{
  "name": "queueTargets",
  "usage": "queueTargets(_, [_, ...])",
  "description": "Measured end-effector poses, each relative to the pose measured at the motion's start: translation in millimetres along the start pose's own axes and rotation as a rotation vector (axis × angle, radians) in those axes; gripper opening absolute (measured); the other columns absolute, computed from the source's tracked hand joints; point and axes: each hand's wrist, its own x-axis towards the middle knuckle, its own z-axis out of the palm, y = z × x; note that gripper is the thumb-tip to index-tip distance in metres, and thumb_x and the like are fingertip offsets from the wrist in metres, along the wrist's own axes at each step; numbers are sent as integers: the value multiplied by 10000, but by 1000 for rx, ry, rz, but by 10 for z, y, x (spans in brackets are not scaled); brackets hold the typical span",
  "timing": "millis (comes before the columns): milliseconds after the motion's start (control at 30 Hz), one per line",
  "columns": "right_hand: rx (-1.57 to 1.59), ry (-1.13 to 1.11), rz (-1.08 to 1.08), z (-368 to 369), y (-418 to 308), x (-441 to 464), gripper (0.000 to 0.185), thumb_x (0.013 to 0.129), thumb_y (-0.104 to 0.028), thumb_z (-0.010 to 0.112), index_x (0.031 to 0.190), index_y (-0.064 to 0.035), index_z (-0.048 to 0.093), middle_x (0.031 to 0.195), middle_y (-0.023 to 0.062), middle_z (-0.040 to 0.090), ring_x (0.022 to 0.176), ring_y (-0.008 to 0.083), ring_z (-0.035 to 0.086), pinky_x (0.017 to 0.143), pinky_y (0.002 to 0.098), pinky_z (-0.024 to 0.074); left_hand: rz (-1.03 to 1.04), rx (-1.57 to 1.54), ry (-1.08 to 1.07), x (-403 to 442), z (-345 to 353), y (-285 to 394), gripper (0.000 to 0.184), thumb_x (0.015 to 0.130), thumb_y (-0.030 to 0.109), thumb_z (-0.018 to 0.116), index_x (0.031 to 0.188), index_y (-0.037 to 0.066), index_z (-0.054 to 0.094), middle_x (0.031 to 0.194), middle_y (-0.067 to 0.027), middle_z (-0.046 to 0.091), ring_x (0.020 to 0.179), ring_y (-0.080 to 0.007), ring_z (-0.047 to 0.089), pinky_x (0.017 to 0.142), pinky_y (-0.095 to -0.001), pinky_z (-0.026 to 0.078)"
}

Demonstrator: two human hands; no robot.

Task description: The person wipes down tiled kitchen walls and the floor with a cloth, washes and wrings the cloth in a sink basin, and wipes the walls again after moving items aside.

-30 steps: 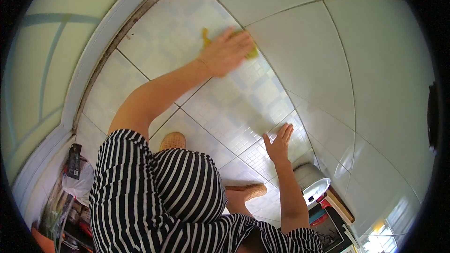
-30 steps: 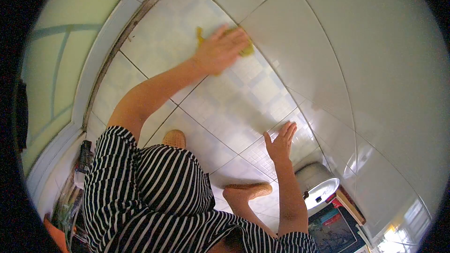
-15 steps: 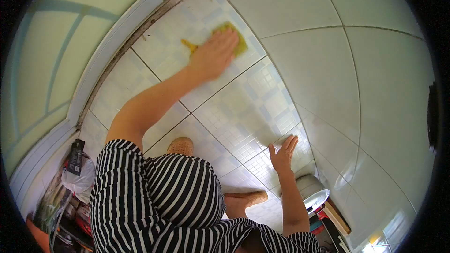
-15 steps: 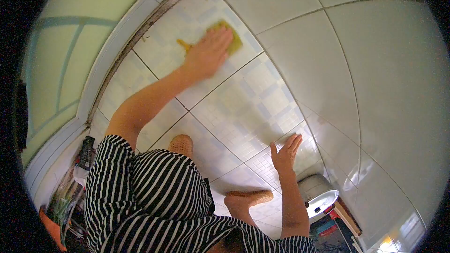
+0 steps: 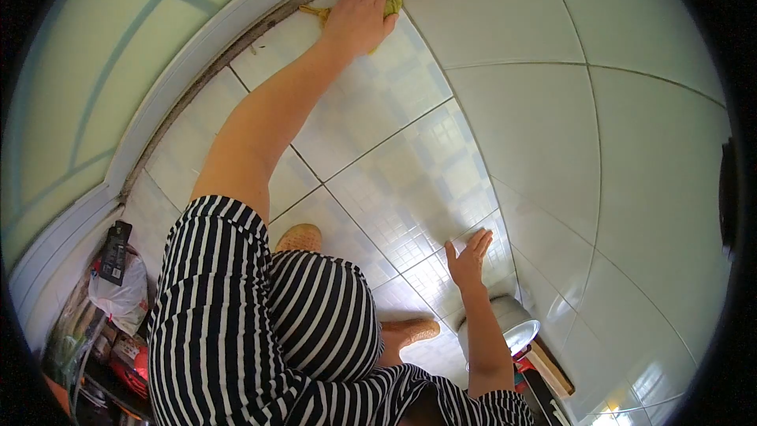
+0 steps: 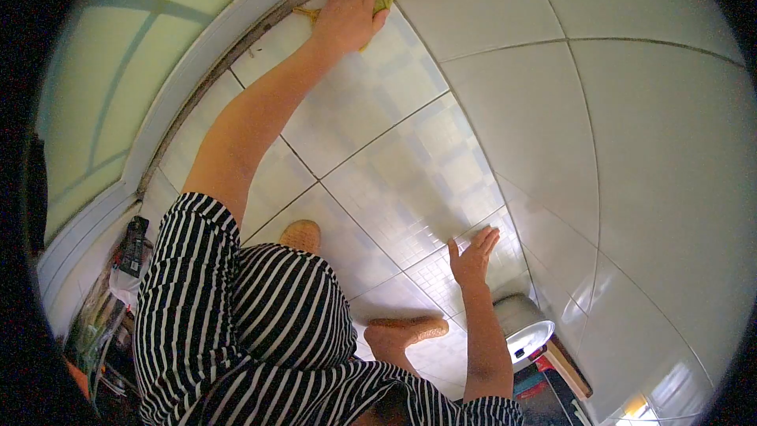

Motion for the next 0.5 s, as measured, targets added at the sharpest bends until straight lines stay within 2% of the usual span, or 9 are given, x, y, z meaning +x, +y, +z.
queueTargets(67, [12, -39, 45, -28, -32, -14, 1061, 906, -463, 654, 1478, 192, 46, 1542, 432, 18, 1467, 548, 31, 1219, 544, 118, -2, -8, -5, -89, -18, -47, 643, 979, 405, 499, 1421, -56, 430, 1479, -201, 448, 1407, -329, 387, 1207, -441, 254])
queueTargets(333, [-9, -1, -22, 70, 99, -25, 1070, 916, -484, 637, 1477, 193, 26, 1536, 443, 8, 1456, 570, 23, 1210, 570, 112, -35, -60, -39, -817, -373, -383, 641, 970, 403, 498, 1410, -61, 449, 1484, -197, 450, 1395, -331, 400, 1208, -447, 244])
queueTargets(400, [-13, 5, -34, 80, 98, -18, 1070, 920, -489, 630, 1475, 195, 23, 1534, 446, 8, 1454, 575, 19, 1207, 575, 111, -97, -71, -49, -1117, -510, -497, 646, 936, 369, 551, 1403, -63, 445, 1478, -206, 451, 1386, -342, 410, 1205, -459, 247])
queueTargets(467, [-27, -39, 29, 64, 85, -25, 1068, 932, -488, 612, 1514, 127, -39, 1580, 375, -58, 1482, 519, -35, 1225, 530, 86, -192, -45, -93, -1456, -760, -575, 650, 920, 338, 571, 1408, -67, 432, 1468, -217, 455, 1386, -344, 408, 1200, -467, 252])
queueTargets(500, [-25, -39, 26, 72, 92, -26, 1068, 932, -488, 612, 1514, 127, -39, 1580, 375, -58, 1482, 519, -35, 1225, 530, 86, -244, -31, -106, -1679, -841, -642, 648, 918, 331, 571, 1408, -68, 430, 1467, -222, 453, 1387, -349, 404, 1198, -471, 253])
